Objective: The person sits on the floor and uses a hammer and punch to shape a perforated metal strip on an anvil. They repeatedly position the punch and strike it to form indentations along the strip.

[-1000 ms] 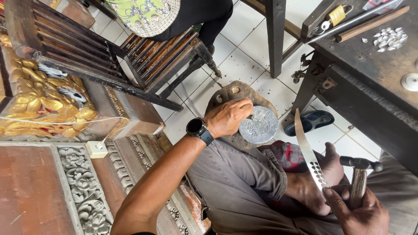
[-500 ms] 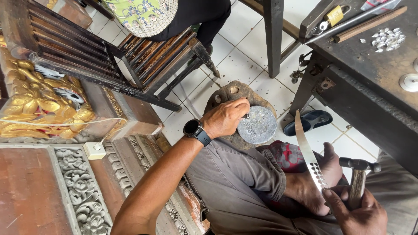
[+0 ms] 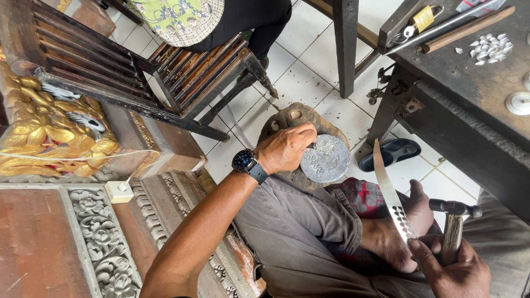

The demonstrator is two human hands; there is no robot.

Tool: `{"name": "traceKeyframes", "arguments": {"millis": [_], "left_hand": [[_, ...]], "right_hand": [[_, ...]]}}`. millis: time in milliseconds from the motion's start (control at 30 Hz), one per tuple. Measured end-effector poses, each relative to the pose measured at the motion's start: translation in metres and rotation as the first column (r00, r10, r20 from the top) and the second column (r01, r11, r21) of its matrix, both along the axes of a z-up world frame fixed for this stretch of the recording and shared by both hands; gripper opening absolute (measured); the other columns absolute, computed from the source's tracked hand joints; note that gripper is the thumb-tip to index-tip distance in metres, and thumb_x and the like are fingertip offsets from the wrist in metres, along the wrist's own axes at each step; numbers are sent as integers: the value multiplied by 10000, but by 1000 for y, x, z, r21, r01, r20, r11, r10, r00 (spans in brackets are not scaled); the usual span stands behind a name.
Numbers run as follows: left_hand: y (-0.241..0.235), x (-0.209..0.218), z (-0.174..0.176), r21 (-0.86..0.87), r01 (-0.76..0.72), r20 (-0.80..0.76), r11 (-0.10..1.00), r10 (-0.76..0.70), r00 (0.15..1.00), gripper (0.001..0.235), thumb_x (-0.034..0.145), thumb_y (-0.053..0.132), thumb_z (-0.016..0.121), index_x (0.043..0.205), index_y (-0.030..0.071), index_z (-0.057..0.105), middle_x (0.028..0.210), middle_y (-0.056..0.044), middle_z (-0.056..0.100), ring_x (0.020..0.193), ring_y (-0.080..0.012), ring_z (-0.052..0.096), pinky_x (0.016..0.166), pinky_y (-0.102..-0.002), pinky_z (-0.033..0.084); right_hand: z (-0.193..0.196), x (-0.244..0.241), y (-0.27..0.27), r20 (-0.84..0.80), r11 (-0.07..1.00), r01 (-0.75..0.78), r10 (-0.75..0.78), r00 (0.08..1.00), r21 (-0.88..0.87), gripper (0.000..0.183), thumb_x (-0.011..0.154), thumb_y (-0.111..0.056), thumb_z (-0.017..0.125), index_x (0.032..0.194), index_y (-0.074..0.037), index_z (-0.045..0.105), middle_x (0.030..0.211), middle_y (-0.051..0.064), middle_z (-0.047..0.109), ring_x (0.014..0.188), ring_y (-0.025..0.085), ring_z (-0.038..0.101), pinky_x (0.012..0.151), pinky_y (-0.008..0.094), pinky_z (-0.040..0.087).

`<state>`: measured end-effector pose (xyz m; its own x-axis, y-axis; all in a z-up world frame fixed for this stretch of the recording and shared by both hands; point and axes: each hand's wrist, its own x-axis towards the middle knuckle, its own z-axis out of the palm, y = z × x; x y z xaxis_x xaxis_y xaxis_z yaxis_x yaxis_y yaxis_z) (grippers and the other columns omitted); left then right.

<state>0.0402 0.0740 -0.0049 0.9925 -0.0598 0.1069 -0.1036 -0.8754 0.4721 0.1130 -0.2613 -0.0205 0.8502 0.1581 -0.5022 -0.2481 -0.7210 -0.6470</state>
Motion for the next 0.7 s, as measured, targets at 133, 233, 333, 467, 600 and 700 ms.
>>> {"name": "traceKeyframes", "arguments": {"millis": [133,233,333,467,600,700], "left_hand": [[1,0,-4,27,-41,-34,999,42,999,217,696,-137,484,860,4,471,902,-91,484,747,-224,557,726,-295,545],[1,-1,-3,25,-44,-38,999,45,998,229,687,-134,473,867,9,470,909,-88,478,763,-229,555,740,-307,542],[1,-2,-1,3,-29,-18,1000,29,999,250,666,-143,469,862,14,468,915,-87,473,767,-241,550,701,-328,528],[5,-4,-7,119,30,91,992,-41,995,260,645,-146,472,855,3,510,901,-122,551,821,-221,568,843,-303,506],[8,-8,-8,215,43,135,976,-73,988,110,730,-49,573,758,40,514,713,-93,554,717,-210,537,1011,-418,371],[6,-10,-9,259,24,206,966,-80,975,187,699,-134,451,680,46,499,658,-105,575,695,-240,570,966,-435,416]], "right_hand": [[8,-1,4,-26,995,42,-40,999,86,277,691,-159,769,686,-56,512,730,62,664,684,148,619,669,275,470],[0,1,-1,-2,999,13,-13,1000,32,296,684,-196,775,678,-61,512,726,47,664,683,142,611,663,281,458],[-4,1,-2,2,1000,6,-6,1000,25,316,679,-205,780,668,-65,496,719,42,660,681,135,600,662,284,450],[4,0,3,-36,991,49,-45,998,123,321,692,-139,772,678,-51,463,710,72,655,663,147,621,633,271,469],[0,3,1,-2,996,2,-2,1000,92,312,692,-161,771,676,-44,482,709,63,662,679,132,611,653,275,461],[-7,4,-2,-18,1000,-16,16,1000,3,290,676,-213,781,702,-41,549,736,75,673,713,171,621,695,306,464]]}}
